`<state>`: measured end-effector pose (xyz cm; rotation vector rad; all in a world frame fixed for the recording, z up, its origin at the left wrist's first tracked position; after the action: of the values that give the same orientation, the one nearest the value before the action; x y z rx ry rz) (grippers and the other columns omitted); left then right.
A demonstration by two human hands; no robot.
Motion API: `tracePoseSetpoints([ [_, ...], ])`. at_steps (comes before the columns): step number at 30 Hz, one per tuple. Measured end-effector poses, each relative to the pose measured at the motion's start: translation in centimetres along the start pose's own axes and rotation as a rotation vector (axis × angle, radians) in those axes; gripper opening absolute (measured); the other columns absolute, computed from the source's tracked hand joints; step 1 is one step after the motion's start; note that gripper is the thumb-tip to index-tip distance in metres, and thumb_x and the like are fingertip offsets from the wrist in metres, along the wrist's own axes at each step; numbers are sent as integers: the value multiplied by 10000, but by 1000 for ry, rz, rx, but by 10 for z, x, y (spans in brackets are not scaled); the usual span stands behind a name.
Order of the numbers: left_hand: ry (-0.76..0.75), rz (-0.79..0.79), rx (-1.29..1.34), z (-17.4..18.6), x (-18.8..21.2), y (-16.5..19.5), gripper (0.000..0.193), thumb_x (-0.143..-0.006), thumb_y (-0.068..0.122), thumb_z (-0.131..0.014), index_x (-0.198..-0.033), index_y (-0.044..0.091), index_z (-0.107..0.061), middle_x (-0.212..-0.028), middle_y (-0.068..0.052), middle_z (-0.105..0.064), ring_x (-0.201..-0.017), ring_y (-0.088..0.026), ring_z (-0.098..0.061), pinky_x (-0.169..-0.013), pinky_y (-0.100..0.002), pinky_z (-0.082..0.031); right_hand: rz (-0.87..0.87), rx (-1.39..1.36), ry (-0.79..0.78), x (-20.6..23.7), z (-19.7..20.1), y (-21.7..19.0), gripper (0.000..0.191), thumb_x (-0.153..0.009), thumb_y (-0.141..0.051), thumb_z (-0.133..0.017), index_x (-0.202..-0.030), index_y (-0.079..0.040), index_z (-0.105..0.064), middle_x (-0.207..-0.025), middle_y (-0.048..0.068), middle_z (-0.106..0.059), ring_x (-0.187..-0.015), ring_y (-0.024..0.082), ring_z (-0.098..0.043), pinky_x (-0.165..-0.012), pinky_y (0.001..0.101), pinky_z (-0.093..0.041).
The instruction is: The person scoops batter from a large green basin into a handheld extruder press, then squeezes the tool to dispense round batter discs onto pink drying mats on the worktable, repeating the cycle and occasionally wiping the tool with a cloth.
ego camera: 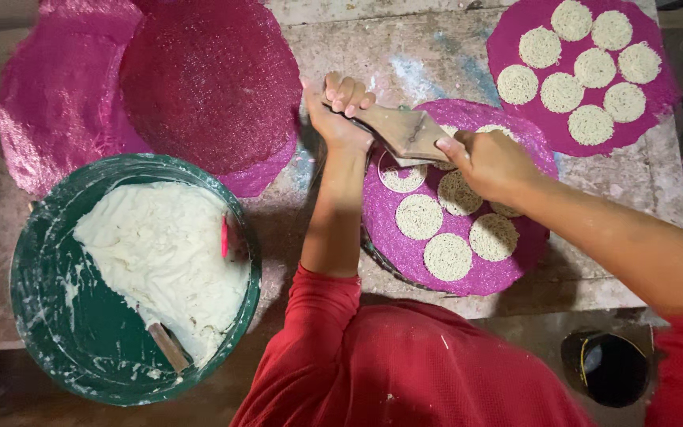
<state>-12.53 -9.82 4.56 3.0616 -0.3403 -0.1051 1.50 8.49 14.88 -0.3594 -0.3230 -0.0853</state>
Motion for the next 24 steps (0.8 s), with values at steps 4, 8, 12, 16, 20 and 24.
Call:
tracePoseSetpoints([
  [4,111,-41,-74,12,9,14,522,-1045,559,-400,-679,186,-413,-556,68,-323,-500,-102,-290,-560,-302,-328,94,-33,-10,-3,-22,6,614,-1079,-479,-319,-1003,-24,-725,-750,268,-684,-729,444,-673,-750,551,-530],
  [8,263,-6,-30,24,21,-7,503,-1013,557,-376,-675,185,-407,-538,66,-303,-471,-107,-276,-526,-306,-318,-1,-7,-173,-1,-35,29,744,-1108,-523,-242,-879,-10,-730,-670,231,-671,-649,368,-683,-728,522,-560],
  [12,76,8,17,-7,27,-32,393,-961,506,-473,-855,128,-472,-743,-9,-422,-668,-162,-397,-657,-341,-413,-235,156,-262,9,-2,48,771,-1083,-567,-204,-920,23,-673,-695,208,-640,-610,340,-705,-666,482,-598],
  [16,-288,210,-644,-75,57,-19,526,-838,431,-684,-1146,39,-515,-1109,-140,-547,-1029,-246,-526,-874,-384,-525,2,48,55,55,79,26,624,-985,-576,-489,-1129,1,-679,-666,156,-653,-595,288,-655,-569,495,-545],
  [20,-670,161,-1732,-151,128,-3,505,-736,185,-831,-1187,63,-640,-1154,-137,-687,-1033,-220,-660,-875,-355,-553,336,182,126,126,119,-34,700,-807,-685,-607,-1031,-28,-696,-631,116,-659,-563,245,-663,-544,423,-527],
  [24,-1037,359,-1746,-208,221,16,376,-743,212,-764,-1084,96,-656,-1010,-116,-691,-901,-215,-663,-783,-351,-540,1037,394,338,191,121,-112,609,-790,-667,-666,-834,-60,-635,-633,63,-584,-580,249,-600,-522,406,-471],
])
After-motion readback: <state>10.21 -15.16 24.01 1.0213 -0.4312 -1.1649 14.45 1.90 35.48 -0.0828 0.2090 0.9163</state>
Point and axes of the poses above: each hand's wrist, its own x-axis away from the middle knuckle, its own z-axis out of the back of the hand, y = z × x, the point moved 3 cm from there along -x, towards the middle knuckle
